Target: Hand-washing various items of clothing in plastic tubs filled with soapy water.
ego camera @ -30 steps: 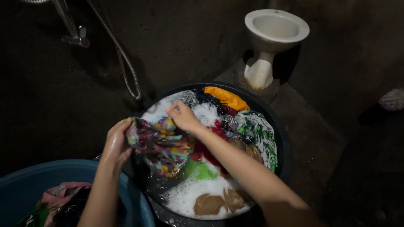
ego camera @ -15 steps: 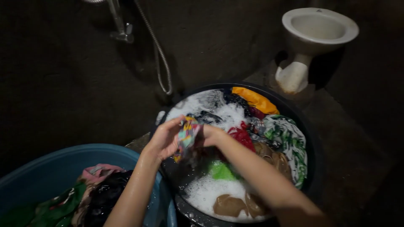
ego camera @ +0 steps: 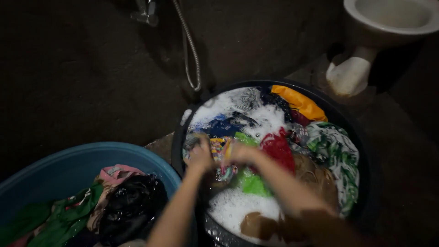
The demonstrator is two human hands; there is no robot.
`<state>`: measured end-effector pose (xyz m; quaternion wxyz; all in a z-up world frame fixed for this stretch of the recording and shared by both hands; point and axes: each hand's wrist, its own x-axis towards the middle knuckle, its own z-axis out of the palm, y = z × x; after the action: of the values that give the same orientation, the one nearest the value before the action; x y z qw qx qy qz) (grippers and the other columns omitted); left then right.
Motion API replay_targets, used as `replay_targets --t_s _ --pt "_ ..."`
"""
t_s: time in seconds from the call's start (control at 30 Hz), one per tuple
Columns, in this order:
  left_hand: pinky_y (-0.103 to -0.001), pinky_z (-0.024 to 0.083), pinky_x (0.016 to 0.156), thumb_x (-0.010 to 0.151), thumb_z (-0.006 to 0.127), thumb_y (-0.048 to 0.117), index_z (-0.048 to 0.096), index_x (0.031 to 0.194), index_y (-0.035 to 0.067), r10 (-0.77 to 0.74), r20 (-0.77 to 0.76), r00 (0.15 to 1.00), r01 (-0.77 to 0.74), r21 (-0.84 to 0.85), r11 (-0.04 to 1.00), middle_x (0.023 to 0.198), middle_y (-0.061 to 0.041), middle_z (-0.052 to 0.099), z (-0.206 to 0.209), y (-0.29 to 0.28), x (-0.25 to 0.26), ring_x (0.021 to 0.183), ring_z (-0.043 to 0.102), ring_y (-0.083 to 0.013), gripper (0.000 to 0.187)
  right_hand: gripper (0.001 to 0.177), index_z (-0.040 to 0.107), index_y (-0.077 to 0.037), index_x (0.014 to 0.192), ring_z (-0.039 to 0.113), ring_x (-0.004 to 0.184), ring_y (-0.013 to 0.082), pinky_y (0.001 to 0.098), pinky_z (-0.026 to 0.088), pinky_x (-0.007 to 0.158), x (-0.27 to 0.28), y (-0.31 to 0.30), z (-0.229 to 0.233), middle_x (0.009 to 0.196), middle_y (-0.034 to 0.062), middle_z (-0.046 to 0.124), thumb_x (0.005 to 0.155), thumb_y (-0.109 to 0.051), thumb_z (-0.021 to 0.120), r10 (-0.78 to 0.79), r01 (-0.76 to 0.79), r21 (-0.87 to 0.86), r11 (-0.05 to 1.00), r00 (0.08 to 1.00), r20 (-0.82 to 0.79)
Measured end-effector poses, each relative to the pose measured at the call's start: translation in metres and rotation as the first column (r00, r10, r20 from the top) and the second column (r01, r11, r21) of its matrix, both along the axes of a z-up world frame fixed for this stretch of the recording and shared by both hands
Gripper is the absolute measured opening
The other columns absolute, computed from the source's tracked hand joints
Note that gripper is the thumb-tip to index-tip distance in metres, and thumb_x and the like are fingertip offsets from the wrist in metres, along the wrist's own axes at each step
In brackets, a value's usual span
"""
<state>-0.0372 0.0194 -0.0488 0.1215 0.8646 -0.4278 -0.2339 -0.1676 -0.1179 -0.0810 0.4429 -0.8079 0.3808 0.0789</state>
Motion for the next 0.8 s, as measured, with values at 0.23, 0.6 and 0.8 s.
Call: replay_targets --t_s 0.23,0.6,0.8 --pt "-0.078 -0.006 0.115 0.102 0.048 0.049 0.005 0.162 0.031 -0.35 0.357 0.866 0.236 0.326 0.916 0.17 -0.014 0.004 -0.215 -0.003 -0.008 0.153 0.006 -0.0475 0.075 0.042 0.067 -0.009 0.131 0.065 0.122 0.0372 0.0465 0.054 0.101 0.021 0.019 -0.233 0.134 0.0211 0.066 0.091 -0.023 0.066 0.047 -0.122 -0.303 0.945 0.968 -0.245" --pt "-0.043 0.031 0.117 0.058 0.095 0.046 0.05 0.144 0.013 -0.48 -0.04 0.876 0.479 -0.034 0.877 0.147 -0.019 0.042 -0.081 -0.031 0.038 0.138 0.037 -0.0373 0.102 0.026 0.075 -0.001 0.093 0.072 0.084 0.0321 0.0426 0.057 0.075 0.038 0.014 -0.048 0.09 0.0196 0.073 0.095 -0.025 0.064 0.032 -0.011 -0.177 0.984 0.993 0.115" --pt "-0.034 0.044 0.106 0.056 0.094 0.017 0.053 0.13 0.017 -0.475 -0.657 0.586 -0.015 -0.594 0.804 0.13 -0.006 0.059 -0.039 -0.004 0.016 0.122 0.055 -0.0215 0.085 0.013 0.057 -0.005 0.074 0.061 0.06 0.0198 0.0346 0.053 0.053 0.019 0.009 0.213 0.071 0.0081 0.06 0.075 0.008 0.059 -0.57 -0.03 0.597 0.801 0.264 0.778"
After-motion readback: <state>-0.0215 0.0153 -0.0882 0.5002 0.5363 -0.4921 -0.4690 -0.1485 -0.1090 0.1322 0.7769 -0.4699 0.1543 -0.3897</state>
